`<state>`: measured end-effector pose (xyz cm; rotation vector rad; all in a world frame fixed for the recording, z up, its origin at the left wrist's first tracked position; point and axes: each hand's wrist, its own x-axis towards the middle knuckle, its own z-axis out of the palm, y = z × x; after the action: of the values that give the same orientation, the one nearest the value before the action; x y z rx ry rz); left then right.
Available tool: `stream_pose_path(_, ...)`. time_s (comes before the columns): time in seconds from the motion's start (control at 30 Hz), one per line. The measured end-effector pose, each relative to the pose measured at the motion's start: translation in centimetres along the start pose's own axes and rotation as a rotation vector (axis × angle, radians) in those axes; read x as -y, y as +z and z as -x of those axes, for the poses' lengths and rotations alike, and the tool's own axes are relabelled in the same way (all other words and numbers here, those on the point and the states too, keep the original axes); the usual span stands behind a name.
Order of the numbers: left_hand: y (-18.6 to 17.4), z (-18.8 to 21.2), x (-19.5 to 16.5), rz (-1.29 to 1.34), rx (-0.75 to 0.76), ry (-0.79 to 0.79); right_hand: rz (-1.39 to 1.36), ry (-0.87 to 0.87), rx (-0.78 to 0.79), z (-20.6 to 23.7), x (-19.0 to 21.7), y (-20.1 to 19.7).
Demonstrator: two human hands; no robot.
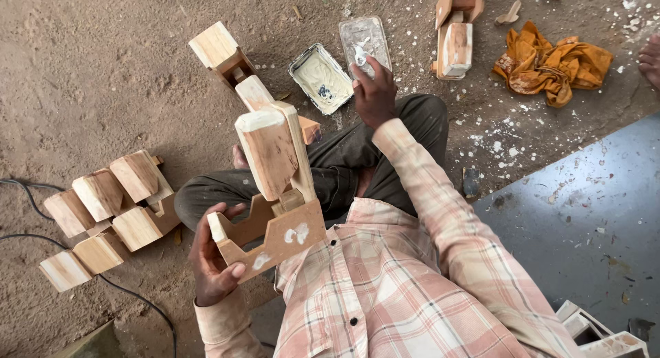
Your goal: The person sits on the ground and applies white glue to small wooden blocks using their fingers. They repeatedly dip fingers into a container of glue and spread it onto the surfaces of the blocks, handling them one at a time.
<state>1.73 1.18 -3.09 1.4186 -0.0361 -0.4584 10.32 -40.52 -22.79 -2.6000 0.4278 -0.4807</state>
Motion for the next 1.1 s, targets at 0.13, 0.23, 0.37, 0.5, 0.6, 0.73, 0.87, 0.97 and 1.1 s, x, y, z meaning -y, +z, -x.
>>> stream_pose_path(0.13, 0.3, 0.5, 0.4, -0.044, -0.041, -0.027, 0.152, -0.107, 0.05, -0.3, 0.4, 2.3)
stream_pose_path(0.23, 0.2, 0.8, 0.8, -0.058, -0.062, -0.045, 0.167, -0.126, 0.086, -1.0, 0.9, 3.1)
stream_pose_path(0.37, -0.3, 0.8, 1.2, -0.051, -0.068, -0.059, 0.216, -0.12, 0.135, -2.0, 1.3, 3.8)
stream_pose_path(0.5, -0.6, 0.7, 1.5, -0.016, -0.069, -0.066, 0.269, -0.106, 0.19, -2.4, 1.4, 4.1)
stream_pose_path(0.6, -0.6, 0.7, 1.6, 0.017, -0.077, -0.11, 0.273, -0.111, 0.225, -2.5, 1.5, 4.3)
stream_pose_path(0.73, -0.6, 0.5, 1.7, 0.009, -0.081, -0.135, 0.285, -0.105, 0.248, -2.5, 1.7, 4.3)
stream_pose_path(0.87, -0.6, 0.3, 1.8, -0.01, -0.087, -0.148, 0.215, -0.07, 0.264, -2.4, 1.5, 4.6)
stream_pose_path(0.97, -0.7, 0.2, 1.9, -0.016, -0.083, -0.149, 0.154, 0.028, 0.347, -2.5, 1.0, 5.2)
stream_pose_path(1.1, -0.8, 0.3, 2.1, -0.003, -0.081, -0.136, -0.184, 0.197, 0.351, -3.0, 0.8, 5.1)
